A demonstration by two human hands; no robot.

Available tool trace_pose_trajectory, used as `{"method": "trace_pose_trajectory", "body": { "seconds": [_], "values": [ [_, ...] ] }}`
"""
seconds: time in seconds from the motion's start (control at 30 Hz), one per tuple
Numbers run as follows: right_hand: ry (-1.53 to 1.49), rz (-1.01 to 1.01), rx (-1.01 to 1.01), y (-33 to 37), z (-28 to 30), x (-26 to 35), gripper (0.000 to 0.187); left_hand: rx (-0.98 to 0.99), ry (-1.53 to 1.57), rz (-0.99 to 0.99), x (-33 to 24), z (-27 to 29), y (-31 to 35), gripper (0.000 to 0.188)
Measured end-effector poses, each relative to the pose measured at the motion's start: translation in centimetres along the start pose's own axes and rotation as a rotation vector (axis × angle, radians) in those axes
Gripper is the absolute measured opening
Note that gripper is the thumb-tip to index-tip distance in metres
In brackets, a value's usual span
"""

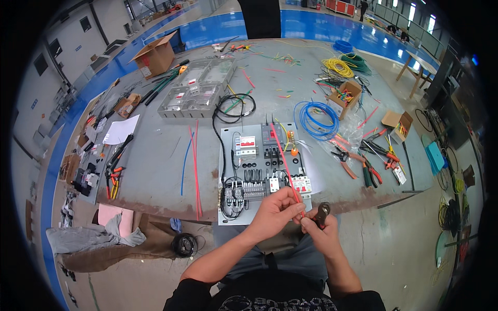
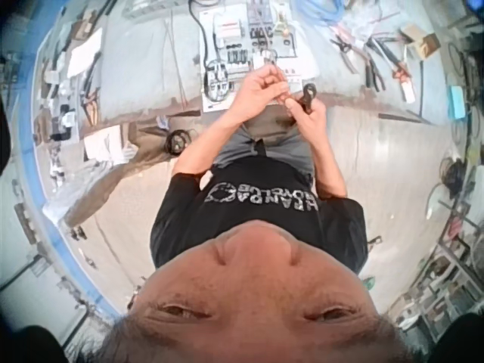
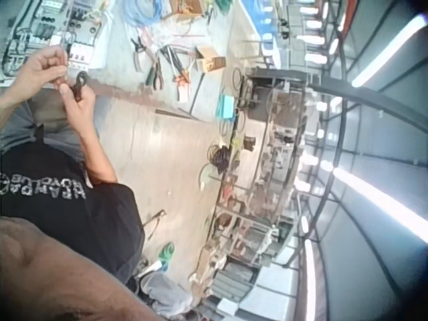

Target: The person measures and cuts colored wires, strips their ends with pliers, and connects them to terminals on an electrical panel. They handle blue, red, and yellow wires and use wire cutters and pliers throughout the process.

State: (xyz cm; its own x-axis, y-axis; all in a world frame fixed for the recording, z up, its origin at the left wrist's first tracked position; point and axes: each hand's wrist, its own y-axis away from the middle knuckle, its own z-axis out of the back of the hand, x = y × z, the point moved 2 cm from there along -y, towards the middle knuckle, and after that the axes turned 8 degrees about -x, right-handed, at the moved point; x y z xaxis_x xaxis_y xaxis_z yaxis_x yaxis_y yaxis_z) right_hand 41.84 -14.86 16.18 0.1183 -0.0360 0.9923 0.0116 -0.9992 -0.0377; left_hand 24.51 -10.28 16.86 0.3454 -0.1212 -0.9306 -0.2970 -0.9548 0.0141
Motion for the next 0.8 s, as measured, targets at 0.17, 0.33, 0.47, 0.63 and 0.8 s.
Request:
{"method": "trace_pose_trajectory", "body": {
  "seconds": [0.17, 0.33, 0.47, 0.63, 0.8],
  "values": [
    [0.061, -0.002, 0.029, 0.2, 0.4, -0.4, 0.01, -0.015, -0.118, -0.041, -0.6, -0.4, 0.8, 0.008],
    [0.034, -0.092, 0.047, 0.0, 0.4, -0.5, 0.011, -0.039, -0.138, -0.038, -0.6, -0.2, 1.0, 0.009],
    [-0.024, -0.14, 0.163, 0.6, 0.9, -0.5, 0.01, -0.032, -0.065, 0.046, -0.9, 1.1, 0.3, 0.018],
    [0.01, -0.143, 0.21, 1.7, 1.3, -0.6, 0.009, -0.064, 0.009, 0.114, -0.8, 1.0, 0.6, 0.029],
    [0.096, -0.086, -0.092, 0.1, 3.8, 0.0, 0.011, -0.1, -0.09, 0.025, -2.6, 2.0, 0.3, 0.027]
  ]
}}
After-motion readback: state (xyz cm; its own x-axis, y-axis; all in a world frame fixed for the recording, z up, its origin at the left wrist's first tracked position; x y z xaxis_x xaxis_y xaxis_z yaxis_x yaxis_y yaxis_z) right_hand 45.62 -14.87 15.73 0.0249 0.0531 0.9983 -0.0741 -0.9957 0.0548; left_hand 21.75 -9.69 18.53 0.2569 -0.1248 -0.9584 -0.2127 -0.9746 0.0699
